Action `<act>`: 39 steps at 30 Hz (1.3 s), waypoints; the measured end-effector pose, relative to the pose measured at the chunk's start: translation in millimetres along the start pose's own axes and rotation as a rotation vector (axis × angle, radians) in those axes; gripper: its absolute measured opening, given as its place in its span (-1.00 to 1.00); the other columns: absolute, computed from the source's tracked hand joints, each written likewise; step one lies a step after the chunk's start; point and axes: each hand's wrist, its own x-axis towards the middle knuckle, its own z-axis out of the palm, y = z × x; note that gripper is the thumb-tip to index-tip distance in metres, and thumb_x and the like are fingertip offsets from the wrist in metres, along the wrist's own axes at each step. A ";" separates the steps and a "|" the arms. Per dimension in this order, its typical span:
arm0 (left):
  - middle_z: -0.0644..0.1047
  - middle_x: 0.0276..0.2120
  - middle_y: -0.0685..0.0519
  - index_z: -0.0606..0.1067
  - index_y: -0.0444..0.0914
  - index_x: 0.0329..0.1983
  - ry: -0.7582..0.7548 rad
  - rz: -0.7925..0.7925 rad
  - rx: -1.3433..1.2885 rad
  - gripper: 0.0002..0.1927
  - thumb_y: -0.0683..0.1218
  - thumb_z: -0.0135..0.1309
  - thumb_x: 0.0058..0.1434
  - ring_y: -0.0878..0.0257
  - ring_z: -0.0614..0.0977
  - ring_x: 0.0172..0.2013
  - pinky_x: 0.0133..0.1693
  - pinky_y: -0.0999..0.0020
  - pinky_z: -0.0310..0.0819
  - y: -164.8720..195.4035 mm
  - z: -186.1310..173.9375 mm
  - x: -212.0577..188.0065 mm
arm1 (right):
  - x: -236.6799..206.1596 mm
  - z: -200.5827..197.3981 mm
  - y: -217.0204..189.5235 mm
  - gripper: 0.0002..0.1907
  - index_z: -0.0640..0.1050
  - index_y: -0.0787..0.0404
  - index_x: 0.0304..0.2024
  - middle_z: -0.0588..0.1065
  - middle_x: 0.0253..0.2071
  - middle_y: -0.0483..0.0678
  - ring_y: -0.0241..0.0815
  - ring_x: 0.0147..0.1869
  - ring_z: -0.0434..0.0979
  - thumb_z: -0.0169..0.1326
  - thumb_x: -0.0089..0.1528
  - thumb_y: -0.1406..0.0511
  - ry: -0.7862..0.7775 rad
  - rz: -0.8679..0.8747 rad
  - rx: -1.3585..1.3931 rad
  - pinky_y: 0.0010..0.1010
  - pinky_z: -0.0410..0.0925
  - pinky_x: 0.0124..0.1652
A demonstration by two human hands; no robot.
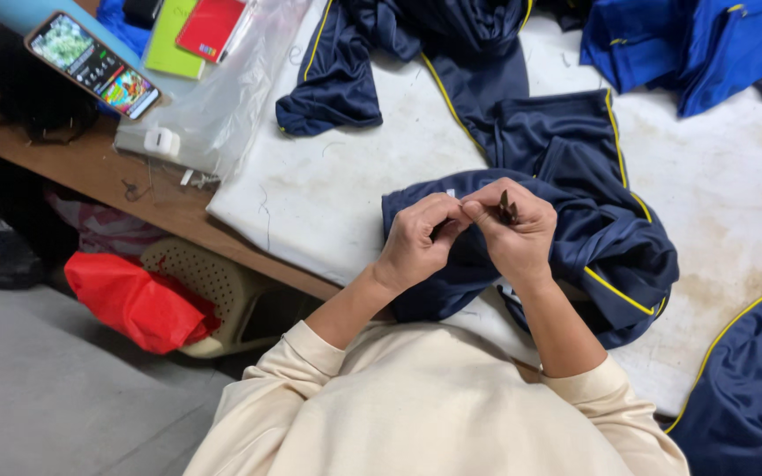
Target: The person uses small scissors to trim loose threads from the waistband and seams of a navy blue garment with yellow piping. They repeatedly reposition the fabric and cut small protruding threads along the elastic and seams.
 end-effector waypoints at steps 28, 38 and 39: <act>0.66 -0.31 0.07 0.63 -0.31 -0.28 -0.052 -0.180 -0.350 -0.87 -0.38 0.17 0.28 0.37 0.71 -0.25 -0.13 0.49 0.68 -53.3 -7.4 20.2 | -12.4 -7.7 -1.0 -0.76 0.56 0.21 -0.25 0.53 -0.42 -0.05 -0.09 -0.45 0.52 0.28 0.43 0.23 -0.097 -0.254 -0.953 -0.35 0.33 -0.45; 0.54 -0.10 -0.42 0.33 -0.54 0.14 -0.319 -0.556 0.536 -0.37 0.13 0.19 0.41 -0.28 0.62 -0.07 -0.01 -0.03 0.50 -85.3 -88.8 -37.2 | -70.8 -150.1 -39.6 -0.55 0.49 0.35 -0.08 0.49 -0.26 0.04 -0.04 -0.22 0.53 0.45 0.16 0.29 0.195 -0.046 -1.208 -0.31 0.38 -0.21; 0.55 -0.25 -0.40 0.40 -0.53 0.05 -0.536 -0.825 0.532 -0.27 0.28 0.20 0.36 -0.27 0.63 -0.14 -0.06 -0.04 0.49 -81.9 -88.3 -52.5 | -88.7 -163.2 -45.5 -0.44 0.47 0.38 0.00 0.48 -0.25 0.05 -0.05 -0.19 0.53 0.46 0.07 0.29 0.188 -0.065 -1.295 -0.33 0.38 -0.20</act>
